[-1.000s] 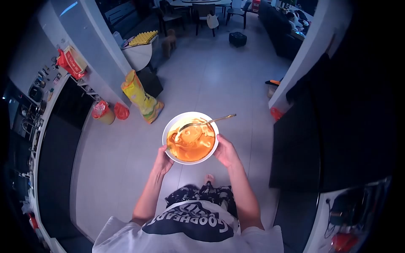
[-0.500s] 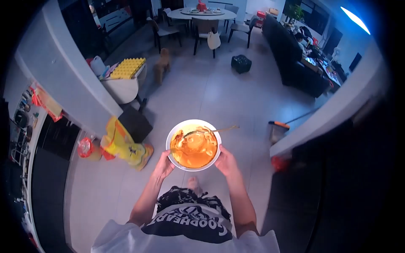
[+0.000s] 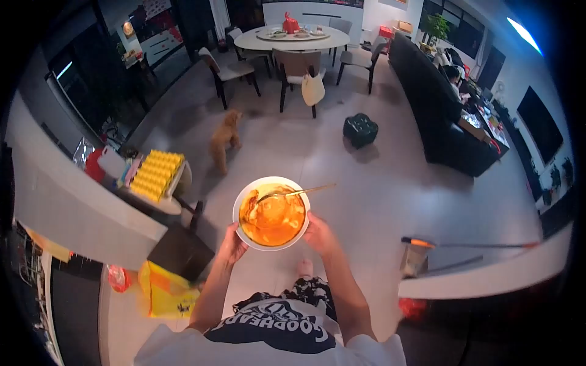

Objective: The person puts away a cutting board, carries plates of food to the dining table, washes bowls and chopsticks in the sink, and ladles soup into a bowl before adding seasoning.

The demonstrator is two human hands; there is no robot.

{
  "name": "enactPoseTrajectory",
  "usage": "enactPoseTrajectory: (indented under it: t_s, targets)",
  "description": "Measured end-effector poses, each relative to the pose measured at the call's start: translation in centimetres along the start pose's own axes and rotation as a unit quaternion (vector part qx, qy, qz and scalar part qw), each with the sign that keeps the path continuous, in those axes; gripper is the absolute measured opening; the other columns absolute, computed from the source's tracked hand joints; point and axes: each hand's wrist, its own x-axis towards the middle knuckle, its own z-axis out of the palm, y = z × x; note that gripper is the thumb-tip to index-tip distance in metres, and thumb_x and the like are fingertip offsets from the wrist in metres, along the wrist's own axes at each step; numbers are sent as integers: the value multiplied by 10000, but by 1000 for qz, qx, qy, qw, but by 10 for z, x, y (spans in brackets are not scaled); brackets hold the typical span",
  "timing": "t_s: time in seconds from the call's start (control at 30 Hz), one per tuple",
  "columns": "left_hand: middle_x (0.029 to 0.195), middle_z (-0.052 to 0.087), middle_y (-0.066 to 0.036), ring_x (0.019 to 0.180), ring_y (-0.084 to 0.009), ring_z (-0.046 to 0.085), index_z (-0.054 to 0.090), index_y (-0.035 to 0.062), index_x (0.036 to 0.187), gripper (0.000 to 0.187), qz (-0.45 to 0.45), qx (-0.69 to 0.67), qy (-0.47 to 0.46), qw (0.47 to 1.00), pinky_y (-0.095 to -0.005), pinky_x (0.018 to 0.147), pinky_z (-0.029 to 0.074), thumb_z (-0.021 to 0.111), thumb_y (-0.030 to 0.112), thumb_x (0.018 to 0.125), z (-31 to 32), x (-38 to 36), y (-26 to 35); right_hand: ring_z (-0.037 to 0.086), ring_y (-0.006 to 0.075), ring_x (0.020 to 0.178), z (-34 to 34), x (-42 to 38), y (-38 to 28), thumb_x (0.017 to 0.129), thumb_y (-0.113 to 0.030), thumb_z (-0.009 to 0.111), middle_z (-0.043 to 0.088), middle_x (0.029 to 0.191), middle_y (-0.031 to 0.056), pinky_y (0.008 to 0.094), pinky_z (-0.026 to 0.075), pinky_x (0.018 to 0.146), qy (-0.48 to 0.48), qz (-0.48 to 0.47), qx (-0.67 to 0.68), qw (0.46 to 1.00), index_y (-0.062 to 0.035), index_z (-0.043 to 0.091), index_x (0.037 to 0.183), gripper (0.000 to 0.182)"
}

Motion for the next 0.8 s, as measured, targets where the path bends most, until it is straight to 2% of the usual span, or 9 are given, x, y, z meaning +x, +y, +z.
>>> enactPoseTrajectory:
  t_s: [0.17,0.27,0.47,0.57,0.6,0.7,0.8]
  targets:
    - [1258,501,-124,1115,-212,534,368,2,1282,531,23,-19,30,999,-339,963,445,490,348,899,5,142,60,539,202,1086,14,165,-66,916,-232,492,569,1172,103,356,405,966,-18,7,-17,1000,6,497,1197,368]
    - [1184,545,-149,1064,-220,563,435,-37,1211,468,36,-38,55,997,-349,950,457,497,309,903,12,219,90,535,196,1093,16,247,-106,918,-241,491,569,1175,99,356,400,970,-32,28,-30,999,4,494,1204,377]
    - [1166,562,-139,1034,-209,582,465,-22,1185,437,48,-40,58,996,-336,912,484,502,306,898,-15,408,170,541,195,1097,27,446,-163,919,-282,487,562,1202,90,352,410,956,-97,46,-63,992,-19,498,1210,393]
    - [1165,565,-129,1019,-200,589,469,-20,1182,422,36,-33,49,998,-334,909,485,497,291,898,-14,494,227,544,195,1096,39,545,-189,916,-300,489,558,1212,86,354,422,942,-98,32,-36,994,-29,501,1210,400]
    - [1199,555,-90,1082,-194,552,443,23,1236,474,22,1,69,997,-332,934,452,478,350,895,-15,522,245,546,195,1093,46,578,-201,915,-299,492,559,1209,87,355,424,940,-93,32,-38,994,-29,501,1210,400]
    - [1120,589,-117,984,-190,605,483,-14,1156,382,28,-43,92,994,-321,882,502,475,278,908,-16,608,296,549,193,1083,60,670,-228,912,-291,500,561,1197,88,355,430,937,-72,43,-43,996,-29,500,1211,397]
    - [1092,606,-101,988,-170,603,502,-10,1125,359,30,-43,95,994,-312,864,509,460,279,916,-29,689,342,547,192,1075,70,764,-254,915,-254,502,569,1164,85,355,429,942,-67,49,-50,995,-32,506,1197,359]
